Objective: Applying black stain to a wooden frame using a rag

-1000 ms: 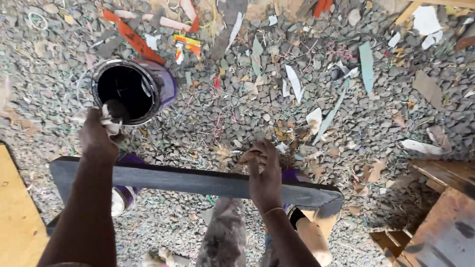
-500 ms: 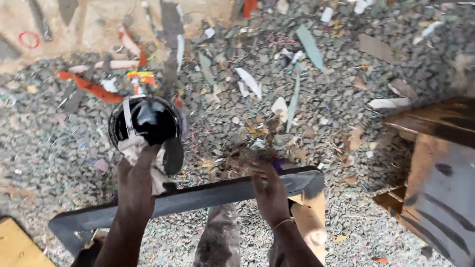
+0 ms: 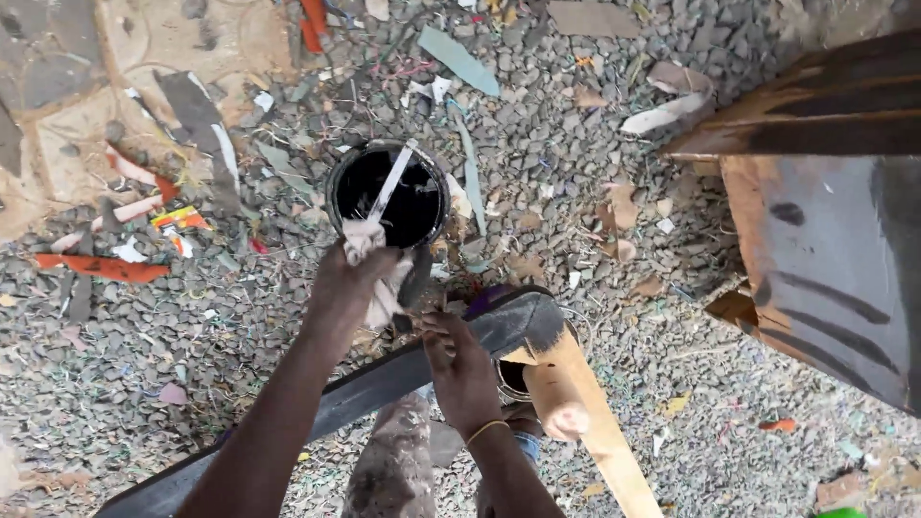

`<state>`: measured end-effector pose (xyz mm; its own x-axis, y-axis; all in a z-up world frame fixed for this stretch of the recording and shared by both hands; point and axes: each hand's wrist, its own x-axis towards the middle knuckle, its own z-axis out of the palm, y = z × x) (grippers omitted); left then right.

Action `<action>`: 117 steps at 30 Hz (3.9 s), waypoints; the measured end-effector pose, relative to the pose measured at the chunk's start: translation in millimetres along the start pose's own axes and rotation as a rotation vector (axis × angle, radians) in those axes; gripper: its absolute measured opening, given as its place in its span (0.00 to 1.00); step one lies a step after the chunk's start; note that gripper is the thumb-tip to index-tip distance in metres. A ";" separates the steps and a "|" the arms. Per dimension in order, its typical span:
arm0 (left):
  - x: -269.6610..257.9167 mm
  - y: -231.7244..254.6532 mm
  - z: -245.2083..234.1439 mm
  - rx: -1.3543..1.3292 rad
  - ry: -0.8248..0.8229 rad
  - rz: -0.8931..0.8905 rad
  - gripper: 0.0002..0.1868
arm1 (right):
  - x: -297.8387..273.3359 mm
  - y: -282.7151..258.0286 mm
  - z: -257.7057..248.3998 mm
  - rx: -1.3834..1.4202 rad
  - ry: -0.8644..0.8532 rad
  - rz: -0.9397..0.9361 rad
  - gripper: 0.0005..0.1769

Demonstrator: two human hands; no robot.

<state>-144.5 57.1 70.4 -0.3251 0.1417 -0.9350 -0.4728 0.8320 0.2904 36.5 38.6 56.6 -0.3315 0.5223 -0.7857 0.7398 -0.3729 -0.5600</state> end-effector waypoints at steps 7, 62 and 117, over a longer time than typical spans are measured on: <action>64.8 26.6 5.5 -0.321 0.353 -0.022 0.53 | -2.1 36.4 -44.8 0.080 0.089 -0.122 0.20; 5.3 -146.7 209.1 1.549 0.063 1.507 0.15 | -22.1 197.0 -84.5 0.467 1.106 0.274 0.22; 159.5 -21.6 72.2 0.978 0.412 0.821 0.26 | -18.2 199.7 -79.7 0.354 1.098 0.215 0.27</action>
<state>-127.0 100.5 -99.7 -0.5334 0.7547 -0.3820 0.6962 0.6482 0.3085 236.9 15.8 -19.9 0.5918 0.7392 -0.3214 0.4574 -0.6363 -0.6213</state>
